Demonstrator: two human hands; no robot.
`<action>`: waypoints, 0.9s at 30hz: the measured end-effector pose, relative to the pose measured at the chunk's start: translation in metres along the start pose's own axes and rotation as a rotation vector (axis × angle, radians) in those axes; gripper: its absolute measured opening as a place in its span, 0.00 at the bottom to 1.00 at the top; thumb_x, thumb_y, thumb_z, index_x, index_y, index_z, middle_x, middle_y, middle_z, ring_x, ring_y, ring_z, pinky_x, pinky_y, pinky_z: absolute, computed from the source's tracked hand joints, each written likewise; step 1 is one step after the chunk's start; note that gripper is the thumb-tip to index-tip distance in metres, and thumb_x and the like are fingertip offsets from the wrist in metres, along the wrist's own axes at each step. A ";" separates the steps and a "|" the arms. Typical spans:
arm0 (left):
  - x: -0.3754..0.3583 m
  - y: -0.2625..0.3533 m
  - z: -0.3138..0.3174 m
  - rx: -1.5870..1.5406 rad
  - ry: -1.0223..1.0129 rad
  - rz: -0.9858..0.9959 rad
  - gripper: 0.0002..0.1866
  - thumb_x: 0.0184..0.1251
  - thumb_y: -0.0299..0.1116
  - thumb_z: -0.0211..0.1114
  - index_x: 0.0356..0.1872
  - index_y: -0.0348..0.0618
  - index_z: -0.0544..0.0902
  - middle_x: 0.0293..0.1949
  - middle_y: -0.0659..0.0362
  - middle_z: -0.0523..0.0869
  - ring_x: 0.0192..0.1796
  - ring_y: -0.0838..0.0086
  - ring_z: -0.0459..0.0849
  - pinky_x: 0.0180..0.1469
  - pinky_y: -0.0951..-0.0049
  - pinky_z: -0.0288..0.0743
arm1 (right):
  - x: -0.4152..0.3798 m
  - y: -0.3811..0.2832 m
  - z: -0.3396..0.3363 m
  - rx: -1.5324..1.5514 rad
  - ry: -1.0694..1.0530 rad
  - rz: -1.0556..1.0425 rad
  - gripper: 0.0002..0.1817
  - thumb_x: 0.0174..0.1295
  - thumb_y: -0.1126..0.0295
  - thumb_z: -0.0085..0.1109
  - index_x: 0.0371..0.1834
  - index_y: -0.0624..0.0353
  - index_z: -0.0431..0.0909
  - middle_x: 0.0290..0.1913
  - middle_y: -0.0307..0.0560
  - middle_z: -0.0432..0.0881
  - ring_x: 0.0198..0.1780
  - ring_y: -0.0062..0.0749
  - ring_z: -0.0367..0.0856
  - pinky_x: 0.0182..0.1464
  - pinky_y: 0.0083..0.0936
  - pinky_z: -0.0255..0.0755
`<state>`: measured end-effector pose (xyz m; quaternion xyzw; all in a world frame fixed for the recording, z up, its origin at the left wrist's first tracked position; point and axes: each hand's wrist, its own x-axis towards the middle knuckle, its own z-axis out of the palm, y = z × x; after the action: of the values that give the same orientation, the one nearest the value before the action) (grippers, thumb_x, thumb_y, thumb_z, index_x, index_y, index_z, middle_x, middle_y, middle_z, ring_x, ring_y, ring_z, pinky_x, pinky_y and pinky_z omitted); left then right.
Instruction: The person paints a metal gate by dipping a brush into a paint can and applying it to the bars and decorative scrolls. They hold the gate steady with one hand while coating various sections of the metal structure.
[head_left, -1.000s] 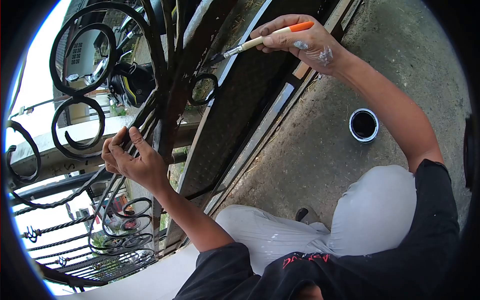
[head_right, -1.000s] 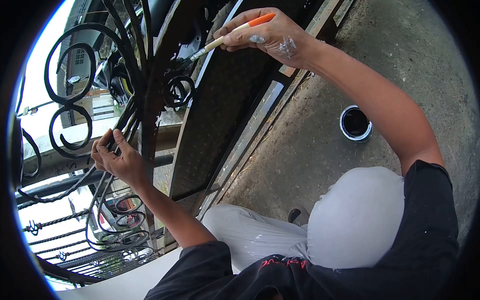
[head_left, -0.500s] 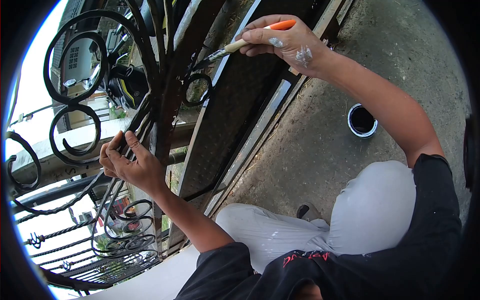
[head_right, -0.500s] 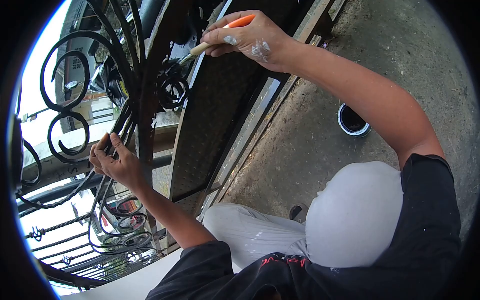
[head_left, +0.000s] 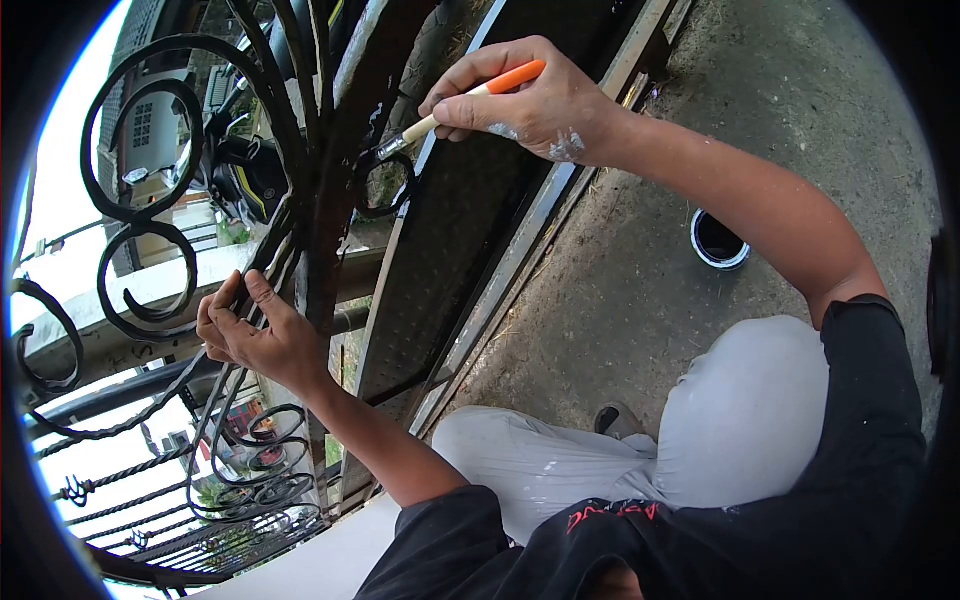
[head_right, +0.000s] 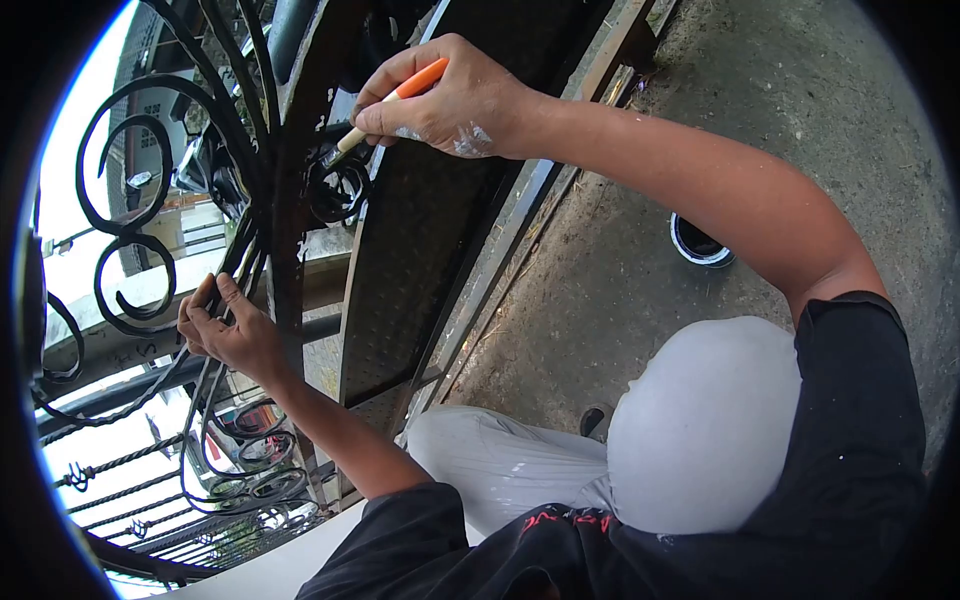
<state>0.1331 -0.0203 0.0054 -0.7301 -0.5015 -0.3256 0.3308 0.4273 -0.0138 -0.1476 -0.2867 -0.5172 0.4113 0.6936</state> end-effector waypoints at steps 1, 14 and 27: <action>0.001 0.001 0.000 0.011 -0.001 0.000 0.12 0.73 0.41 0.66 0.45 0.43 0.84 0.50 0.61 0.76 0.62 0.66 0.71 0.72 0.53 0.50 | -0.001 0.000 0.001 -0.047 0.000 0.006 0.11 0.68 0.66 0.67 0.47 0.62 0.86 0.39 0.49 0.88 0.43 0.29 0.89 0.50 0.24 0.84; 0.003 0.002 -0.002 0.030 0.009 0.002 0.13 0.73 0.42 0.66 0.45 0.44 0.84 0.50 0.61 0.75 0.60 0.65 0.70 0.69 0.54 0.53 | -0.028 -0.001 -0.007 0.007 0.157 0.054 0.11 0.73 0.67 0.61 0.47 0.63 0.84 0.41 0.49 0.87 0.43 0.31 0.90 0.49 0.25 0.87; 0.004 0.006 -0.001 0.005 0.015 0.008 0.12 0.70 0.41 0.69 0.43 0.43 0.85 0.50 0.56 0.77 0.61 0.62 0.68 0.67 0.55 0.56 | -0.045 -0.013 0.028 -0.744 -0.262 -0.730 0.09 0.56 0.79 0.70 0.39 0.69 0.82 0.42 0.55 0.86 0.43 0.43 0.89 0.44 0.32 0.87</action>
<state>0.1395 -0.0206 0.0088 -0.7288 -0.4967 -0.3285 0.3380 0.3984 -0.0600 -0.1504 -0.2608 -0.7762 -0.0355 0.5730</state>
